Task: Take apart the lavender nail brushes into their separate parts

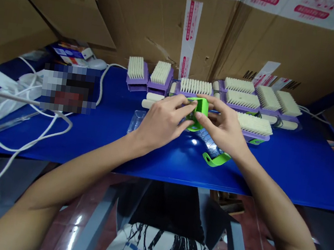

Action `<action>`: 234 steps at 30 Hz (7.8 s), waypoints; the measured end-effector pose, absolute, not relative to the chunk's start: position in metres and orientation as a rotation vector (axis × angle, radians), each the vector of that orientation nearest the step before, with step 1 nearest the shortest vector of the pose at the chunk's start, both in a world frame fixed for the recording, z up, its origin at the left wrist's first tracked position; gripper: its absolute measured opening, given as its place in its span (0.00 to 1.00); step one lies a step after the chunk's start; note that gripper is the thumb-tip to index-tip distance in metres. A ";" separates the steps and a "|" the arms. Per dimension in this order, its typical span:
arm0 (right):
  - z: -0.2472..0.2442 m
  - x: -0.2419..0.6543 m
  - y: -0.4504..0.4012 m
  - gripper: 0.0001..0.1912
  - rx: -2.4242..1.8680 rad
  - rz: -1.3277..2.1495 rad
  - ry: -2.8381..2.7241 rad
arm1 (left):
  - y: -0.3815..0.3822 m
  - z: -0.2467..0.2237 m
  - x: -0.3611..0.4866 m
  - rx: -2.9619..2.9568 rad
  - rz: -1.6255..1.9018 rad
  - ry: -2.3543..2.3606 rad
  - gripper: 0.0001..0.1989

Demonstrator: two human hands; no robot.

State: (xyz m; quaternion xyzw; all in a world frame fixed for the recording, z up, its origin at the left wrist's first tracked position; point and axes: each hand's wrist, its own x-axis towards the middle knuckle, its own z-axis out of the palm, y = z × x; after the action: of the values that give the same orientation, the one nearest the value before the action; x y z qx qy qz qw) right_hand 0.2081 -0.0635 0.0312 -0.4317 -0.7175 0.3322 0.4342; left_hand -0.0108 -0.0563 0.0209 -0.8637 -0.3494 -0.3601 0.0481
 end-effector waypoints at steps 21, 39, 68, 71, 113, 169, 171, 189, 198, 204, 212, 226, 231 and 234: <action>0.024 0.210 -0.060 0.38 -0.954 0.795 -1.909 | -0.064 0.017 -0.004 -2.493 -1.457 -0.941 0.12; 0.029 0.224 -0.059 0.33 -0.914 0.282 -2.285 | -0.020 0.029 -0.038 -3.099 -1.989 -1.006 0.20; 0.018 0.202 -0.062 0.23 -0.905 0.780 -1.805 | -0.040 -0.002 -0.003 -2.726 -2.341 -1.374 0.24; 0.017 0.196 -0.066 0.23 -0.940 0.803 -1.711 | -0.045 -0.002 0.002 -2.684 -2.353 -1.383 0.23; 0.015 0.173 -0.083 0.11 -0.917 0.463 -1.690 | -0.063 -0.006 0.017 -2.400 -2.130 -1.321 0.10; 0.014 0.193 -0.063 0.07 -0.669 0.079 -1.960 | -0.055 0.001 0.005 -2.485 -2.408 -1.085 0.17; 0.013 0.193 -0.063 0.08 -0.660 0.066 -1.962 | -0.055 0.001 0.006 -2.482 -2.389 -1.084 0.18; 0.015 0.195 -0.062 0.07 -0.590 0.074 -1.915 | -0.063 0.010 0.007 -2.540 -2.497 -1.161 0.19; 0.015 0.198 -0.062 0.11 -0.760 0.198 -1.867 | -0.055 0.005 0.005 -2.683 -2.425 -1.149 0.16; 0.008 0.203 -0.054 0.17 -0.869 0.698 -1.655 | -0.040 -0.001 0.003 -2.817 -2.438 -1.043 0.22; 0.042 0.244 -0.054 0.34 -0.824 0.866 -2.006 | 0.003 0.013 -0.043 -2.798 -2.421 -1.411 0.27; 0.013 0.284 -0.165 0.23 -1.102 -0.266 -2.699 | 0.048 0.020 -0.105 -2.420 -2.670 -1.642 0.29; 0.020 0.300 -0.173 0.20 -0.992 -0.301 -2.574 | 0.005 0.015 -0.159 -2.138 -2.530 -1.846 0.28; 0.035 0.293 -0.182 0.21 -0.925 -0.366 -2.430 | -0.041 -0.005 -0.182 -1.983 -2.354 -1.984 0.27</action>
State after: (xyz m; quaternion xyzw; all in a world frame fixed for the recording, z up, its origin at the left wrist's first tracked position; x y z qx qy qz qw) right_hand 0.2933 -0.1824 0.0348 -0.3408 -0.8948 -0.1347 0.2552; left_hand -0.1821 -0.0413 -0.0055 -0.5232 -0.5236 -0.6212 -0.2573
